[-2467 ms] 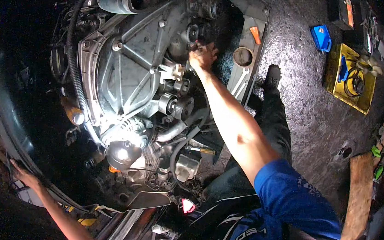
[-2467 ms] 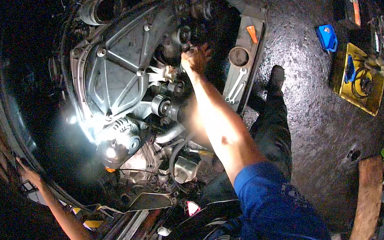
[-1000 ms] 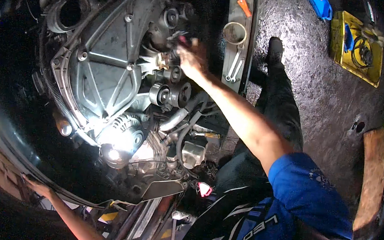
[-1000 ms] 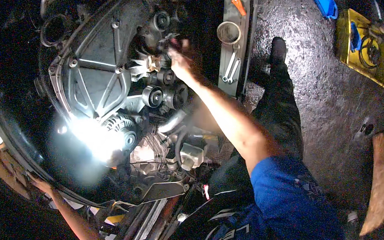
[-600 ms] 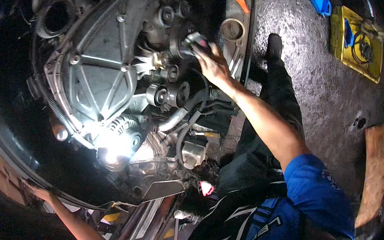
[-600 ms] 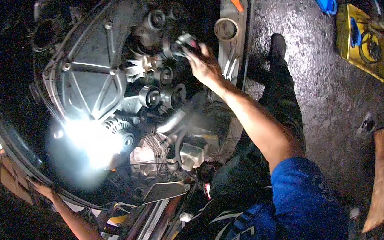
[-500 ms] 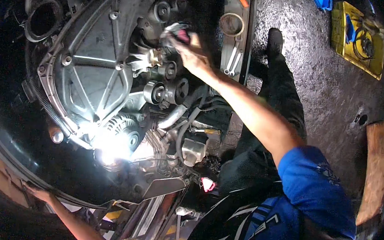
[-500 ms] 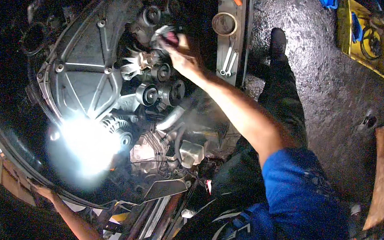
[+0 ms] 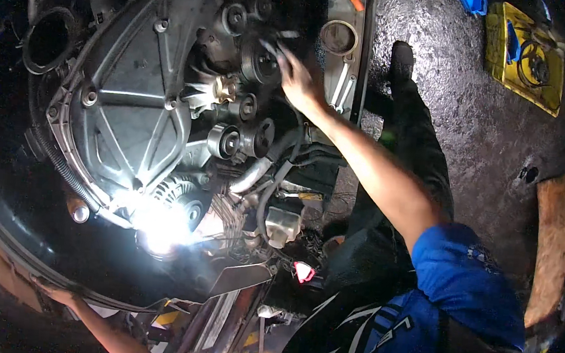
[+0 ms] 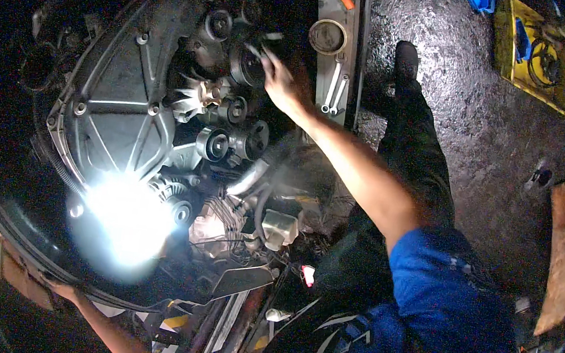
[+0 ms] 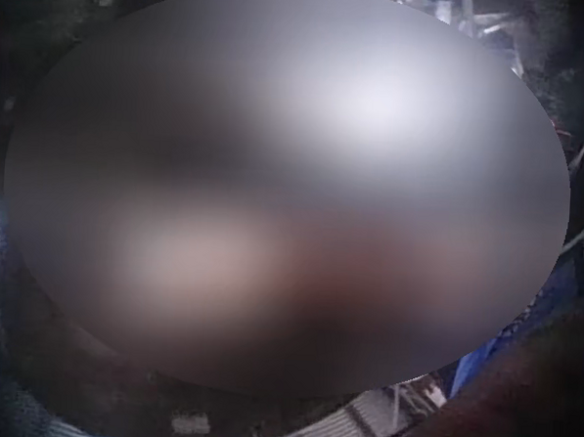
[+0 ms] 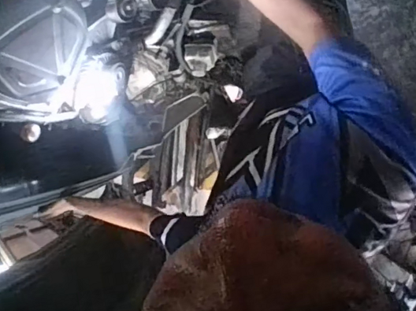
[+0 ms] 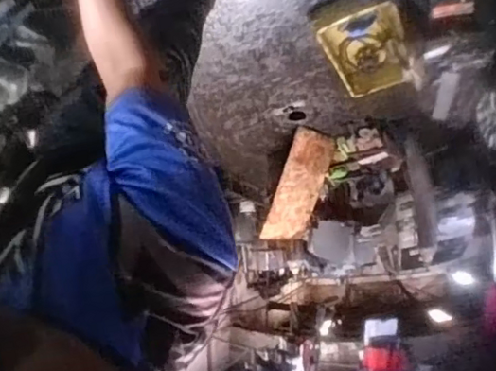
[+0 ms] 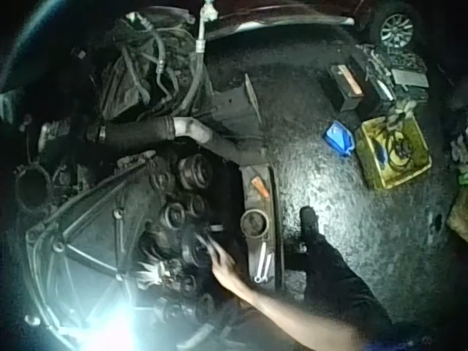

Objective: The person removes a serpentine belt from the engine pulleys, places it aside, and then uses a small orange tool and a cloth to clean the pulley surfaces.

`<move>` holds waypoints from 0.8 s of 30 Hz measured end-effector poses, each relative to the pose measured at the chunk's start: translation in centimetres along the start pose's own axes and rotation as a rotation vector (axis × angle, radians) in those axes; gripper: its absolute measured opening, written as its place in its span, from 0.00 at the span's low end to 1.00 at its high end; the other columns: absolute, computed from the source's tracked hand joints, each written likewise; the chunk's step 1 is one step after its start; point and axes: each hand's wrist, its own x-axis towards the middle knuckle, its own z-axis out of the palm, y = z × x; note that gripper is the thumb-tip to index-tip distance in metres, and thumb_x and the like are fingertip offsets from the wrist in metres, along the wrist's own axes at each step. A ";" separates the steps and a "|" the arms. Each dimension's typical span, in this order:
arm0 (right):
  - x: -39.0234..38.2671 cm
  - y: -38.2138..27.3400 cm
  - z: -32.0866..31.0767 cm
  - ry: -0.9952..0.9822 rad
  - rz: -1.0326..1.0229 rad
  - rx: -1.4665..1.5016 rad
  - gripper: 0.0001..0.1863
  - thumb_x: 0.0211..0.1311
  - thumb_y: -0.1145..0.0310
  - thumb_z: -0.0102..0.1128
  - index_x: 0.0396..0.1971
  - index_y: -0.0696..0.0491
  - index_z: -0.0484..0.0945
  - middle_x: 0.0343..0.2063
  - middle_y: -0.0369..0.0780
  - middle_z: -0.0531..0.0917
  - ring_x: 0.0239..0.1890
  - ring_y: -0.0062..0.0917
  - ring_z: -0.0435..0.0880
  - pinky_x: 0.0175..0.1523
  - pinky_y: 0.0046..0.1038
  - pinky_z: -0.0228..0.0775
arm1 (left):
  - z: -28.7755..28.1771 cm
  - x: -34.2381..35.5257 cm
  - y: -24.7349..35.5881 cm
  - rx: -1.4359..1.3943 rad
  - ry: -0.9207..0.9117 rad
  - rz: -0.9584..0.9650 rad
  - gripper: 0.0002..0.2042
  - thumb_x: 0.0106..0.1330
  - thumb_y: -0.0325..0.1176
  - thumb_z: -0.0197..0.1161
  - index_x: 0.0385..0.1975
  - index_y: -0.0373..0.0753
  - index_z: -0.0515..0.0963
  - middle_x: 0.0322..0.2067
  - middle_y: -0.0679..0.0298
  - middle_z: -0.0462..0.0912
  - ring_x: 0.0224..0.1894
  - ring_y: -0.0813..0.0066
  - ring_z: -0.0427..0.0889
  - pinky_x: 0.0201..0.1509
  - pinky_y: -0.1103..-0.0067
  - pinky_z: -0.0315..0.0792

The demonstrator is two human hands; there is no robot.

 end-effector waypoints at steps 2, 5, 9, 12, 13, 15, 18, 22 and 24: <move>4.3 -3.7 1.5 -0.113 0.240 -0.097 0.21 0.78 0.54 0.43 0.57 0.51 0.78 0.52 0.50 0.82 0.50 0.44 0.83 0.55 0.41 0.73 | 0.6 0.6 0.4 -0.002 -0.005 0.000 0.38 0.74 0.58 0.41 0.73 0.30 0.54 0.69 0.38 0.61 0.69 0.38 0.62 0.72 0.52 0.60; 9.1 -1.2 4.2 0.103 -0.429 -0.746 0.13 0.68 0.64 0.54 0.48 0.47 0.83 0.46 0.45 0.84 0.52 0.43 0.79 0.59 0.47 0.66 | 1.6 2.9 1.2 -0.028 0.023 0.018 0.38 0.74 0.58 0.42 0.73 0.31 0.54 0.69 0.38 0.61 0.69 0.38 0.62 0.72 0.52 0.60; 8.9 1.9 5.1 0.096 -0.467 -0.727 0.12 0.67 0.66 0.53 0.43 0.48 0.84 0.46 0.46 0.86 0.56 0.39 0.79 0.62 0.45 0.67 | 1.5 2.9 1.0 -0.025 0.032 0.018 0.38 0.74 0.57 0.42 0.73 0.32 0.54 0.70 0.39 0.60 0.70 0.38 0.62 0.72 0.52 0.60; 7.2 1.3 5.2 0.003 -0.516 -0.704 0.11 0.64 0.68 0.55 0.42 0.49 0.85 0.49 0.42 0.84 0.56 0.43 0.76 0.65 0.51 0.59 | -0.3 0.3 -0.3 -0.005 0.008 0.017 0.37 0.74 0.57 0.43 0.73 0.32 0.54 0.70 0.39 0.60 0.70 0.39 0.62 0.72 0.52 0.60; 6.9 1.0 5.1 0.197 -0.679 -1.086 0.11 0.64 0.68 0.56 0.42 0.49 0.86 0.47 0.40 0.84 0.55 0.44 0.76 0.66 0.53 0.58 | -0.4 0.6 0.1 -0.017 0.008 0.017 0.37 0.74 0.57 0.43 0.73 0.33 0.54 0.70 0.39 0.60 0.70 0.39 0.62 0.72 0.52 0.60; 7.6 -0.1 5.6 0.261 -0.411 -0.849 0.12 0.64 0.67 0.57 0.43 0.46 0.86 0.45 0.39 0.85 0.56 0.44 0.76 0.67 0.56 0.56 | -0.3 1.2 1.0 0.014 -0.002 -0.091 0.39 0.72 0.58 0.47 0.73 0.34 0.54 0.70 0.40 0.60 0.70 0.40 0.63 0.72 0.51 0.60; 8.0 0.4 5.2 0.099 -0.194 -0.354 0.12 0.67 0.63 0.55 0.44 0.43 0.86 0.43 0.40 0.86 0.57 0.43 0.78 0.68 0.54 0.56 | 0.6 1.9 3.9 -0.033 -0.005 -0.098 0.40 0.70 0.60 0.49 0.72 0.34 0.56 0.69 0.40 0.61 0.70 0.40 0.63 0.72 0.51 0.60; 7.2 2.4 4.3 0.342 -1.028 -1.392 0.17 0.74 0.50 0.51 0.44 0.43 0.86 0.38 0.42 0.88 0.51 0.41 0.83 0.64 0.44 0.65 | -0.6 1.8 2.2 0.045 0.044 0.067 0.40 0.70 0.58 0.52 0.71 0.30 0.58 0.68 0.39 0.62 0.69 0.40 0.64 0.71 0.51 0.62; 7.0 -0.1 5.1 0.164 0.028 -0.154 0.18 0.74 0.50 0.50 0.44 0.44 0.85 0.36 0.44 0.88 0.42 0.39 0.86 0.57 0.40 0.73 | -0.8 0.6 1.5 0.059 0.023 0.038 0.40 0.70 0.58 0.52 0.71 0.30 0.58 0.68 0.39 0.62 0.69 0.40 0.64 0.71 0.51 0.62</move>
